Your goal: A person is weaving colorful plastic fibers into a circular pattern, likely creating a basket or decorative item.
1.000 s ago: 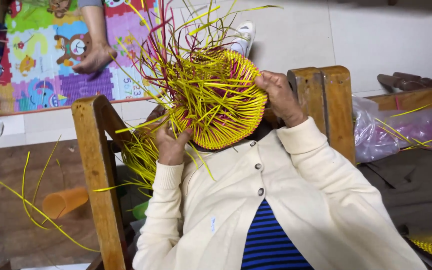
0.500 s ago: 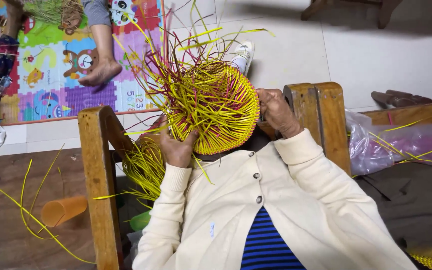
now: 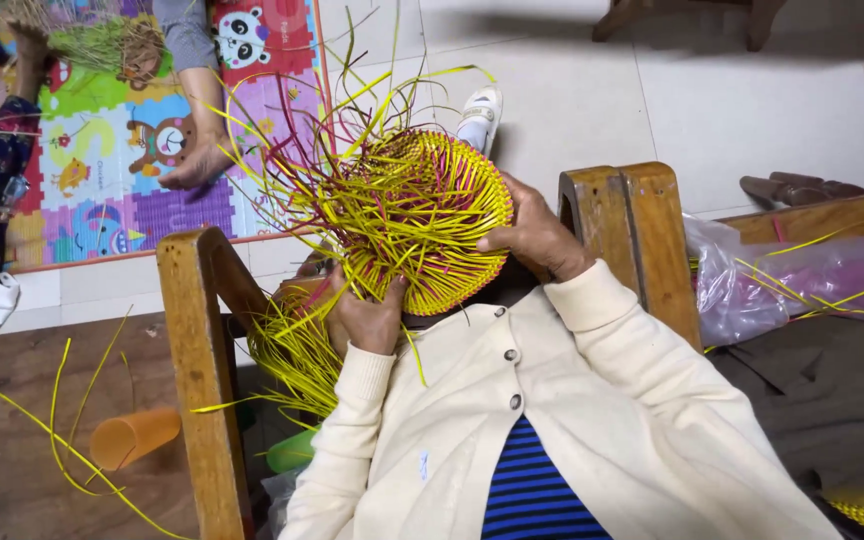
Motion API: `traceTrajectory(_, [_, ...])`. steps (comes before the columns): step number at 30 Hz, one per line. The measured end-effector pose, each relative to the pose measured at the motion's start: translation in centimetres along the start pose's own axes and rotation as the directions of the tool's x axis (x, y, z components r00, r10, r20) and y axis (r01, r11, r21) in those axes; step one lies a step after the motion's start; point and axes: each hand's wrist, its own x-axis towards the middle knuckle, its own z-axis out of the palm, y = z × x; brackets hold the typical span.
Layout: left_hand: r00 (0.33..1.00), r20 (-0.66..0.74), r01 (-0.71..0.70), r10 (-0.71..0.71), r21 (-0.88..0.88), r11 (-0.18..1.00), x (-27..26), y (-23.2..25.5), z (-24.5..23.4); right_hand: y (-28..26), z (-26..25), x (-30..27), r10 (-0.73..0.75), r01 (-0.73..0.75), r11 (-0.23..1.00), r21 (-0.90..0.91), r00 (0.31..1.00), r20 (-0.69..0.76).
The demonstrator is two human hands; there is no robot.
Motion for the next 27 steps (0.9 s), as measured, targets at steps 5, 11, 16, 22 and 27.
traceTrajectory(5, [0.977, 0.193, 0.032, -0.095, 0.305, 0.952, 0.6, 4.6, 0.8, 0.5, -0.5, 0.1, -0.039, 0.041, 0.999, 0.013, 0.994, -0.103])
traceTrajectory(11, [0.878, 0.385, -0.198, -0.284, 0.832, 0.518, -2.7, 8.1, -2.0, 3.4, -2.7, 0.5, -0.113, 0.119, 0.993, 0.016, 0.969, -0.218])
traceTrajectory(16, [0.596, 0.780, -0.639, 0.189, 0.319, 0.700, -4.3, 14.4, -1.8, 2.7, -2.3, 0.4, -0.125, 0.098, 0.988, -0.121, 0.961, -0.248])
traceTrajectory(22, [0.547, 0.459, -0.769, 0.700, -0.055, 0.637, 0.8, 10.9, 8.3, 0.1, -0.6, -0.4, -0.063, 0.053, 0.995, -0.086, 0.990, -0.124])
traceTrajectory(27, [0.598, 0.447, -0.758, 0.665, 0.045, 0.651, 3.9, 5.4, 12.3, 5.1, -2.5, 0.9, -0.047, 0.032, 0.989, -0.146, 0.994, -0.100])
